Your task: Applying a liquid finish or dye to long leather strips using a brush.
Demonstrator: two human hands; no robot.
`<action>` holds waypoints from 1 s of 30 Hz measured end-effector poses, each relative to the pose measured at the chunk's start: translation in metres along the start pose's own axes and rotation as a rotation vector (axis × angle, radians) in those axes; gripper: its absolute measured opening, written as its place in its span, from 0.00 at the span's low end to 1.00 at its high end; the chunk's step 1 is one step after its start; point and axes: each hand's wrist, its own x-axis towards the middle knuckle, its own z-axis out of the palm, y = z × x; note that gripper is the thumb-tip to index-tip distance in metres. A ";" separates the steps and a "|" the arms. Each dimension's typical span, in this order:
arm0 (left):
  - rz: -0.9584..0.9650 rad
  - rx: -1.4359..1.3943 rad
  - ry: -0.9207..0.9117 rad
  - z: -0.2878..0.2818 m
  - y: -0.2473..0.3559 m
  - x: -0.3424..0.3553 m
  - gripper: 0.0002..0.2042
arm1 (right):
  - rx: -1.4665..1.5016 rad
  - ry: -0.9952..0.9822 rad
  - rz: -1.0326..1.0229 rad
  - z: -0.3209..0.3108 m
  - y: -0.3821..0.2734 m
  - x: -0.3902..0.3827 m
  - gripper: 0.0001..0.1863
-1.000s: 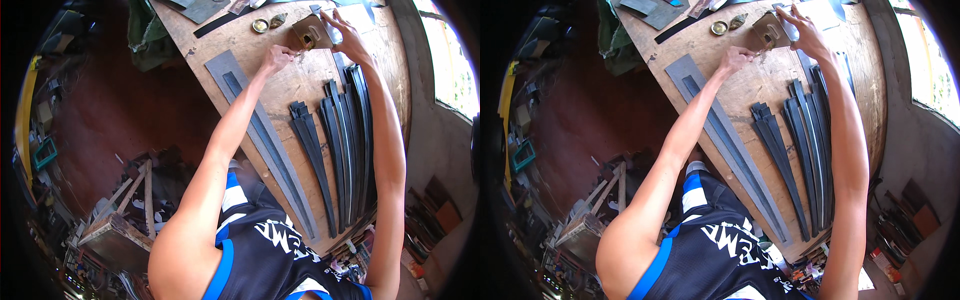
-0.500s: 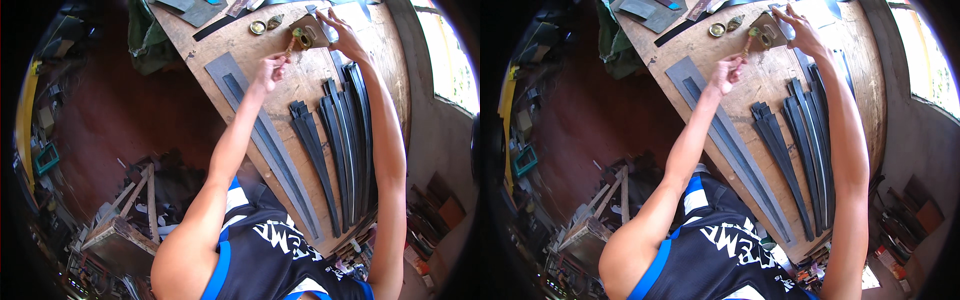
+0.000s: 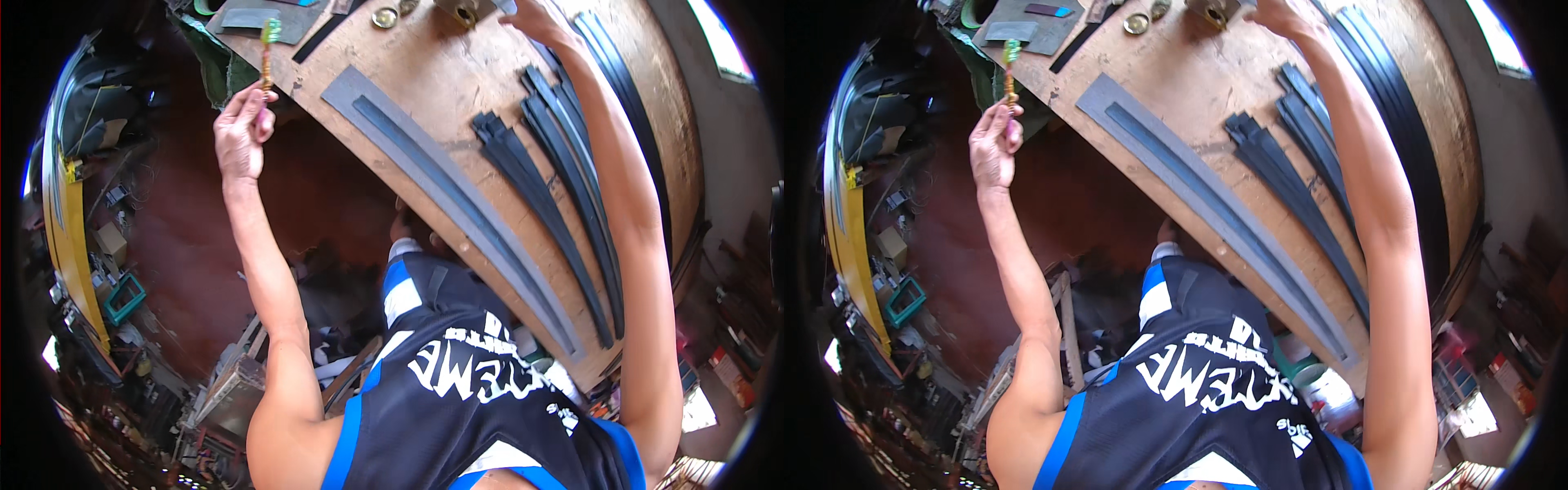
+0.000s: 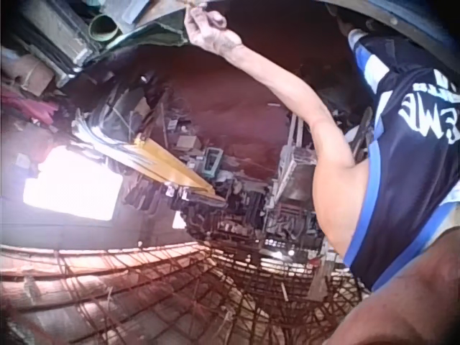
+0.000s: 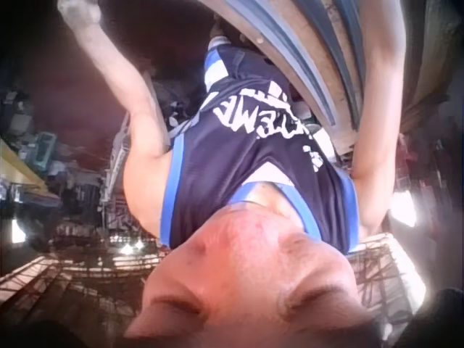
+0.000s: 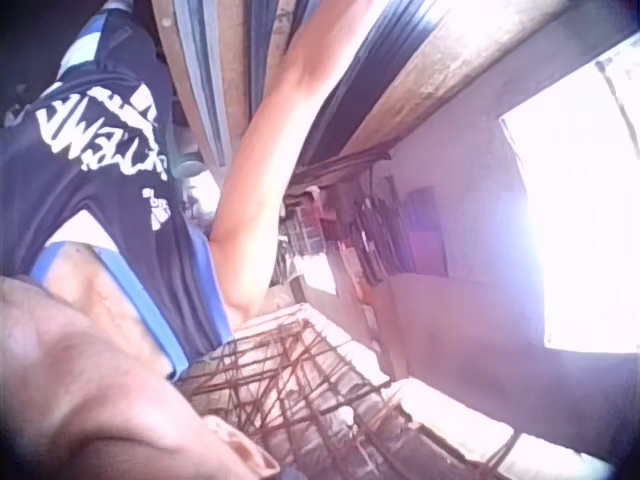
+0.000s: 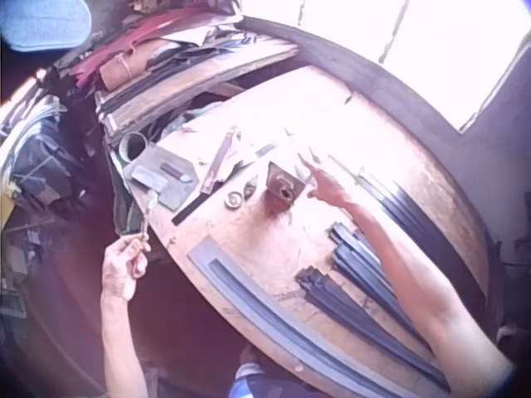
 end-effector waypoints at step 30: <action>0.733 1.446 -0.947 0.132 -0.165 -0.080 0.04 | 0.282 0.353 0.691 0.157 -0.101 -0.448 0.11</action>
